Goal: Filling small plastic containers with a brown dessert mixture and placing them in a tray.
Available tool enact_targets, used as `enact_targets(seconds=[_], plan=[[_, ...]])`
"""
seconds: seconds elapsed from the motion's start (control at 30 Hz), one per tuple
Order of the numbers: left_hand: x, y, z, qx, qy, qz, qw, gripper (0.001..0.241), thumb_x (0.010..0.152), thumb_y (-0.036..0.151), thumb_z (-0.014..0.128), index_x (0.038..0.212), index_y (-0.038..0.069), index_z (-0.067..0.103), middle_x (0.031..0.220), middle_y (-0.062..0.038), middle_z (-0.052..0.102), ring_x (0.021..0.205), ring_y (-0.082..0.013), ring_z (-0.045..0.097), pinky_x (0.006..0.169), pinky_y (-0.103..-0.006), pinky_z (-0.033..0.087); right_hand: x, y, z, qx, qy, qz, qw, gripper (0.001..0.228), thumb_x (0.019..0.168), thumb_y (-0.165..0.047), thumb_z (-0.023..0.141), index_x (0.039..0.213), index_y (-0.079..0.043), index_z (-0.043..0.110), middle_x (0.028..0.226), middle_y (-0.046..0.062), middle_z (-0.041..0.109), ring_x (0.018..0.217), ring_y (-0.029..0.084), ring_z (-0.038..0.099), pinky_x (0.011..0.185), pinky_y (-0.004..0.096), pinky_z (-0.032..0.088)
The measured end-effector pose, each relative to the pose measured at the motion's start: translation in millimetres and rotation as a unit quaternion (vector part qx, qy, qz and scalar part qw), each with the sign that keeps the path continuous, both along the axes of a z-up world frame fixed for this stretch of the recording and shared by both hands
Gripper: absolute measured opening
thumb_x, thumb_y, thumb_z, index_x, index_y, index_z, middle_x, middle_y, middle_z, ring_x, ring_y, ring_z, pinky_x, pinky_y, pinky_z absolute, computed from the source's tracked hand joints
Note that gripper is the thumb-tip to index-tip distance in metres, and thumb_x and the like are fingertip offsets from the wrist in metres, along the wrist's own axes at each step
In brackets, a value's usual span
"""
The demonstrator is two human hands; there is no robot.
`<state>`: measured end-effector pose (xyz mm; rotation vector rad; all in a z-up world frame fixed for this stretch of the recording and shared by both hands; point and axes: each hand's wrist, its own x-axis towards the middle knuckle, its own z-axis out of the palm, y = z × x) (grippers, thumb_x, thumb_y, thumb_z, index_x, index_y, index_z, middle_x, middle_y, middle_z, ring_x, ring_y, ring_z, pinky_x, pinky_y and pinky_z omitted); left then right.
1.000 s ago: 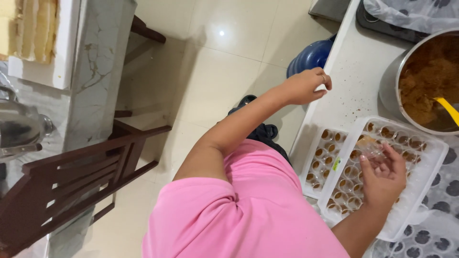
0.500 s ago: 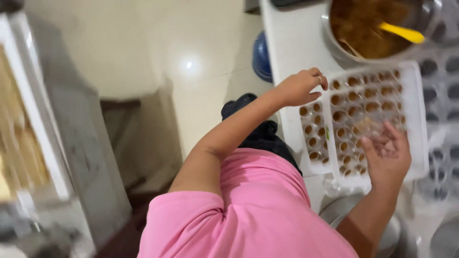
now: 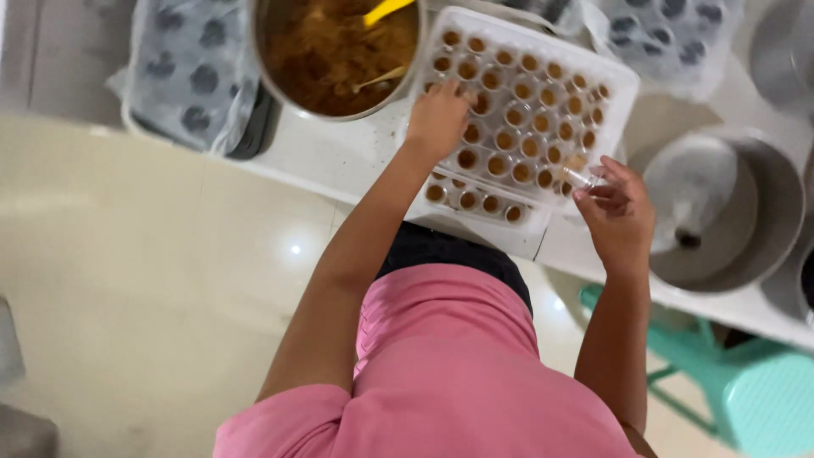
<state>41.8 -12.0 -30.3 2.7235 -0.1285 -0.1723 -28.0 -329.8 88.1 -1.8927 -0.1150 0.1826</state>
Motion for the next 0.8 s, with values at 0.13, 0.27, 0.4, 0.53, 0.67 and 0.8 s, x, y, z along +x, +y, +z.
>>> enact_targets(seconds=[0.13, 0.27, 0.4, 0.53, 0.67, 0.8], plan=[[46, -18, -20, 0.006, -0.076, 0.0, 0.997, 0.017, 0.096, 0.009, 0.069, 0.111, 0.014, 0.077, 0.123, -0.011, 0.063, 0.113, -0.0308, 0.066, 0.088, -0.0538, 0.055, -30, -1, -1, -0.012, 0.0, -0.073, 0.997, 0.054, 0.097, 0.005, 0.074, 0.147, -0.001, 0.054, 0.133, 0.011, 0.066, 0.107, 0.013, 0.067, 0.091, 0.027, 0.059], [64, -23, 12, 0.079, -0.028, 0.004, 0.996, 0.028, 0.092, 0.034, 0.075, 0.101, 0.008, 0.077, 0.13, -0.015, 0.06, 0.118, -0.0344, 0.061, 0.098, -0.0536, 0.05, -49, -3, 1, 0.008, 0.006, -0.119, 0.993, 0.055, 0.097, 0.006, 0.074, 0.147, 0.0, 0.054, 0.13, 0.01, 0.066, 0.109, 0.013, 0.067, 0.091, 0.027, 0.058], [74, -28, 2, 0.122, 0.006, 0.011, 0.992, 0.051, 0.086, 0.054, 0.075, 0.105, 0.006, 0.075, 0.135, -0.016, 0.056, 0.124, -0.0372, 0.054, 0.102, -0.057, 0.044, -59, -3, 3, 0.027, 0.016, -0.162, 0.986, 0.055, 0.097, 0.007, 0.073, 0.147, 0.0, 0.054, 0.127, 0.009, 0.065, 0.108, 0.012, 0.066, 0.091, 0.026, 0.058], [75, -36, -2, 0.127, -0.034, 0.025, 0.991, 0.055, 0.082, 0.055, 0.076, 0.11, 0.008, 0.075, 0.134, -0.017, 0.056, 0.124, -0.0384, 0.053, 0.098, -0.0579, 0.045, -53, -1, 7, 0.054, 0.029, -0.168, 0.984, 0.054, 0.096, 0.007, 0.072, 0.147, -0.001, 0.054, 0.128, 0.008, 0.064, 0.107, 0.012, 0.066, 0.092, 0.026, 0.058], [77, -41, 5, 0.138, 0.057, 0.032, 0.988, 0.053, 0.09, 0.055, 0.072, 0.11, 0.006, 0.074, 0.14, -0.016, 0.053, 0.131, -0.0377, 0.051, 0.102, -0.0546, 0.046, -43, 2, 15, 0.054, 0.041, -0.152, 0.986, 0.054, 0.095, 0.008, 0.073, 0.145, -0.001, 0.055, 0.129, 0.008, 0.063, 0.108, 0.012, 0.066, 0.094, 0.025, 0.058], [85, -47, -12, 0.164, 0.041, 0.034, 0.985, 0.055, 0.085, 0.057, 0.073, 0.11, 0.008, 0.074, 0.138, -0.016, 0.053, 0.129, -0.0383, 0.05, 0.102, -0.0534, 0.045, -33, -2, 23, 0.043, 0.039, -0.135, 0.989, 0.053, 0.096, 0.007, 0.073, 0.145, -0.002, 0.055, 0.128, 0.009, 0.065, 0.109, 0.012, 0.067, 0.094, 0.025, 0.057]])
